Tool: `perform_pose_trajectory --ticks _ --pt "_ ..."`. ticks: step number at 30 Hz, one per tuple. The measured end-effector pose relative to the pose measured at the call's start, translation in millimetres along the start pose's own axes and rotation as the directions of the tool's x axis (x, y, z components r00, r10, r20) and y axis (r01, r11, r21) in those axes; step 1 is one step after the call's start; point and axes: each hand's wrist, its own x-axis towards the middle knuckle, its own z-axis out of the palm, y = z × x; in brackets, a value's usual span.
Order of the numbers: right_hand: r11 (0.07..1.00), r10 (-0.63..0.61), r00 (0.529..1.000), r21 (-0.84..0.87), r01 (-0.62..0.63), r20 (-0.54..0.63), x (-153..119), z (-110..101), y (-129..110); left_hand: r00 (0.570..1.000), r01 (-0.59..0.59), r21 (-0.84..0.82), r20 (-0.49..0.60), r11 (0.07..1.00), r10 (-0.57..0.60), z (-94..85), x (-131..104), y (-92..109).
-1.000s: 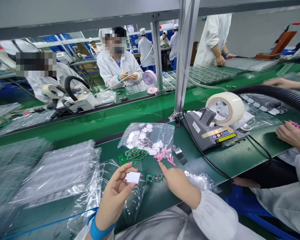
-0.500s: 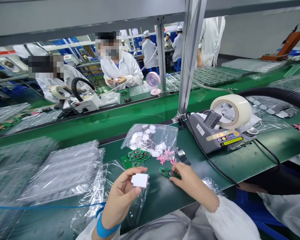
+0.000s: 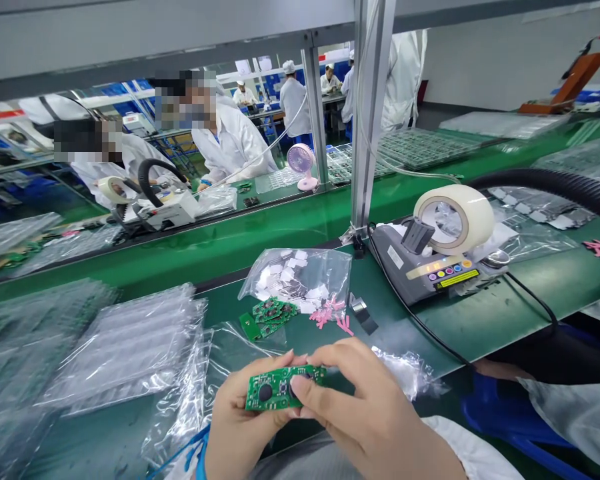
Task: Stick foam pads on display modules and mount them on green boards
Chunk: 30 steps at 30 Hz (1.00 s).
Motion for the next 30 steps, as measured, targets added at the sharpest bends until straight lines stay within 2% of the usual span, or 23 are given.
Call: perform_pose_trajectory --ticks 3,7,10,15,19,23,27,30 --pt "0.999 -0.024 0.999 -0.04 0.023 -0.029 2.7 -3.1 -3.3 0.999 -0.043 0.118 -0.002 0.992 0.044 1.3 -2.2 4.7" --pt "0.996 -0.043 0.998 -0.083 0.039 -0.05 2.7 -3.0 -3.5 1.0 -0.025 0.198 0.019 0.98 0.021 3.0 -4.6 8.6" --pt "1.0 0.001 1.0 -0.026 -0.002 -0.03 -1.6 -1.3 0.0 1.0 0.006 0.198 -0.026 0.98 -0.001 5.4 -7.0 7.3" --pt "0.991 0.115 0.989 0.085 -0.107 -0.091 -7.7 3.7 8.0 0.998 0.021 0.176 -0.062 0.984 -0.01 11.2 -2.7 4.7" --pt "0.975 0.22 0.974 0.013 -0.22 -0.048 -9.7 13.2 17.9 0.986 0.161 0.067 0.029 0.985 -0.163 14.7 7.4 6.0" --pt "0.981 0.132 0.99 -0.136 -0.138 -0.051 -12.8 23.3 31.9 0.946 0.308 -0.169 0.162 0.936 -0.282 17.7 16.5 4.8" --pt "0.984 0.123 0.992 -0.129 -0.121 0.007 -13.9 19.9 41.6 0.936 0.353 -0.346 0.121 0.869 -0.331 19.9 24.7 3.8" --pt "0.982 0.165 0.986 -0.093 -0.162 0.029 -13.5 12.3 41.2 0.923 0.38 -0.388 0.102 0.84 -0.371 22.3 28.4 4.3"
